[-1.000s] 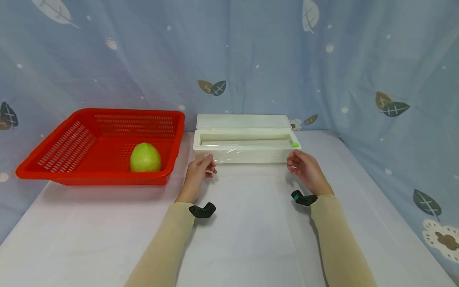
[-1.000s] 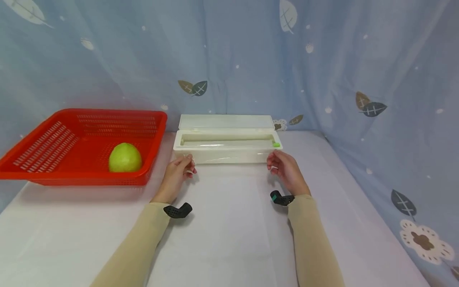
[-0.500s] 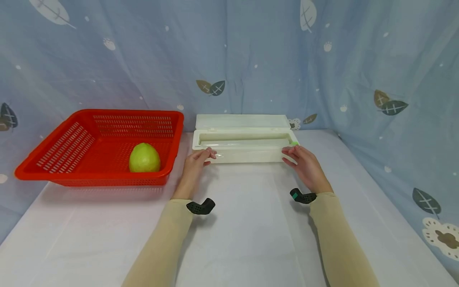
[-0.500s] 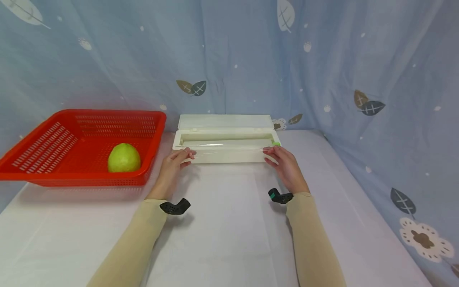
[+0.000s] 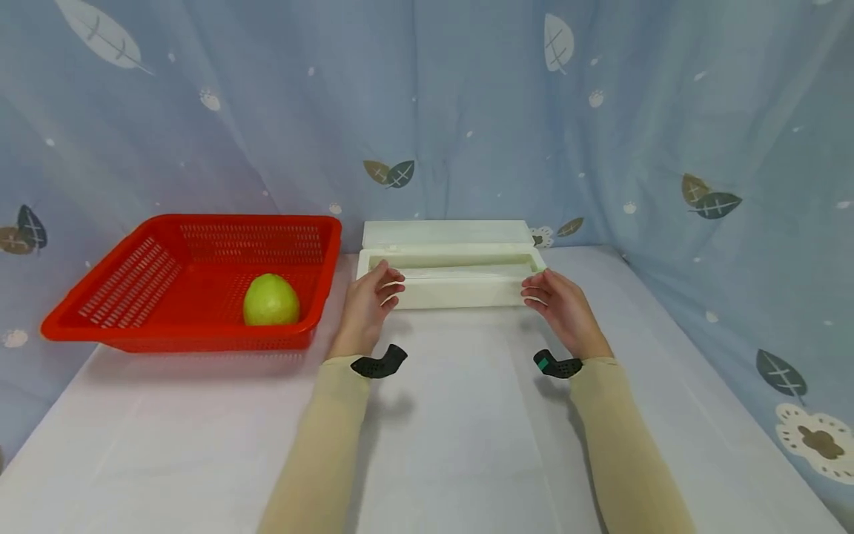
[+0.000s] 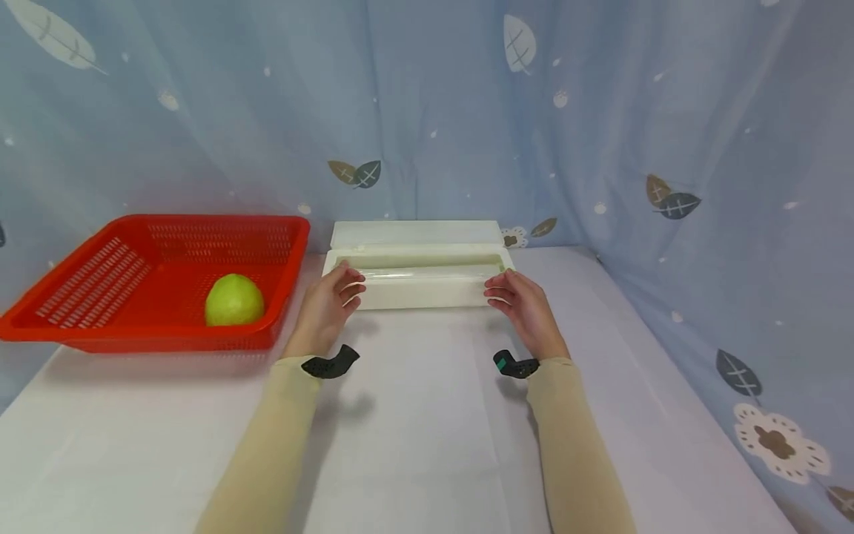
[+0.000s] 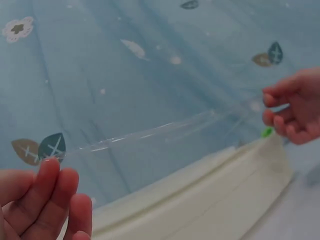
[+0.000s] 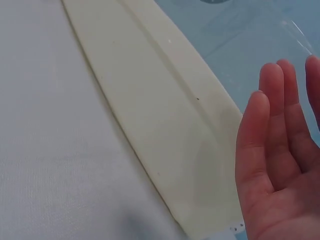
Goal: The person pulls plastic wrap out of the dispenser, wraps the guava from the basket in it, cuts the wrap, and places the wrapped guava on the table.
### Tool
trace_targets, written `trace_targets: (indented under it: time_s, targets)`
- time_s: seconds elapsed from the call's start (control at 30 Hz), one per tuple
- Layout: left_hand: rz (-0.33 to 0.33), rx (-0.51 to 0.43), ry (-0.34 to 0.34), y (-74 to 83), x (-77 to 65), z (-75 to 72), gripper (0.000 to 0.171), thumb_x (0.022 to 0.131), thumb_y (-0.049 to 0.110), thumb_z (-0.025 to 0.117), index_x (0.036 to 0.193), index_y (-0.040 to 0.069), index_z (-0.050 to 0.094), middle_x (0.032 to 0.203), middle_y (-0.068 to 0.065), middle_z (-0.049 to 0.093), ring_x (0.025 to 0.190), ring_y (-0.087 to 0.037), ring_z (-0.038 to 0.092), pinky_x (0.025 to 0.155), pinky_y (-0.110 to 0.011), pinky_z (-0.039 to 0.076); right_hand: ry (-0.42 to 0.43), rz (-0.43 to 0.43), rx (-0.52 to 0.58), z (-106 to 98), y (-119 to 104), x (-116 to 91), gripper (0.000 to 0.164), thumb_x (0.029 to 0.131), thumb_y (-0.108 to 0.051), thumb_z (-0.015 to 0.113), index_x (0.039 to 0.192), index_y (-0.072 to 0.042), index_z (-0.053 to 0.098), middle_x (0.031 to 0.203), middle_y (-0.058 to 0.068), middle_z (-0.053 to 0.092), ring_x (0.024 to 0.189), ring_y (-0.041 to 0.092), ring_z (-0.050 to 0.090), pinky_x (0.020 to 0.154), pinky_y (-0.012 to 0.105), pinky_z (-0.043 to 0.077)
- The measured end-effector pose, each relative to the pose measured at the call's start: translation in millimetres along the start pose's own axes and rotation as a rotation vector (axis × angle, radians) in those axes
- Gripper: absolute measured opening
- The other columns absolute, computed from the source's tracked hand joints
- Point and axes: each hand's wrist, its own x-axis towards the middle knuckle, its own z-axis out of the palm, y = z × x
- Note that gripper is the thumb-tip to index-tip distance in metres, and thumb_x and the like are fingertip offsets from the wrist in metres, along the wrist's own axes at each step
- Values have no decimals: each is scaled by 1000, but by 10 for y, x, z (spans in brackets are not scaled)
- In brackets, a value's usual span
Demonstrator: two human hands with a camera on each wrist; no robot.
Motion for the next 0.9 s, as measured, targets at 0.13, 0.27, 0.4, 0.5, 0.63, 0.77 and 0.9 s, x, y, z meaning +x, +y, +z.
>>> trace_targets:
  time_s: [0.13, 0.27, 0.4, 0.5, 0.63, 0.77, 0.9]
  targets:
    - [-5, -11, -16, -16, -4, -48, 25, 87, 32, 56, 82, 8, 60, 86, -5, 60, 82, -21, 54, 73, -29, 38, 24, -1, -7, 26, 4, 8, 26, 95, -23, 42, 100, -1, 54, 100, 8, 57, 98, 25, 52, 85, 33, 43]
    - [20, 171, -76, 1, -24, -122, 31, 87, 37, 55, 89, 6, 59, 93, -9, 59, 87, -24, 54, 83, -36, 39, 45, -12, 11, 27, -9, 14, 24, 95, -23, 42, 98, -1, 52, 99, 9, 55, 95, 24, 51, 81, 30, 45]
    - [42, 437, -103, 12, -47, -213, 38, 87, 41, 53, 91, 4, 60, 94, -11, 59, 89, -25, 55, 88, -43, 37, 59, 2, 29, 29, 17, 14, 22, 95, -22, 43, 97, -2, 52, 97, 8, 55, 91, 21, 53, 78, 28, 45]
    - [77, 607, -101, 39, -54, -237, 40, 87, 43, 52, 89, 4, 62, 90, -11, 60, 87, -24, 56, 85, -45, 40, 80, 6, 40, 45, 19, 27, 21, 95, -22, 44, 95, -3, 53, 94, 6, 57, 87, 19, 54, 77, 28, 46]
    - [104, 725, -104, 87, -73, -245, 41, 88, 43, 49, 88, 5, 62, 89, -10, 61, 86, -22, 56, 83, -41, 43, 119, -2, 52, 63, 24, 40, 20, 94, -22, 46, 92, -5, 55, 89, 5, 57, 83, 17, 54, 75, 28, 46]
    - [94, 797, -106, 143, -96, -245, 40, 88, 45, 49, 87, 7, 62, 89, -7, 62, 87, -20, 55, 81, -34, 44, 127, -22, 73, 82, 13, 37, 19, 94, -21, 46, 90, -4, 55, 87, 5, 58, 82, 18, 54, 76, 29, 45]
    - [98, 829, -107, 201, -110, -215, 39, 88, 45, 49, 86, 8, 63, 88, -6, 62, 87, -20, 54, 80, -32, 44, 113, -60, 93, 110, -13, 32, 20, 94, -20, 45, 90, -2, 53, 87, 7, 56, 81, 19, 52, 75, 29, 45]
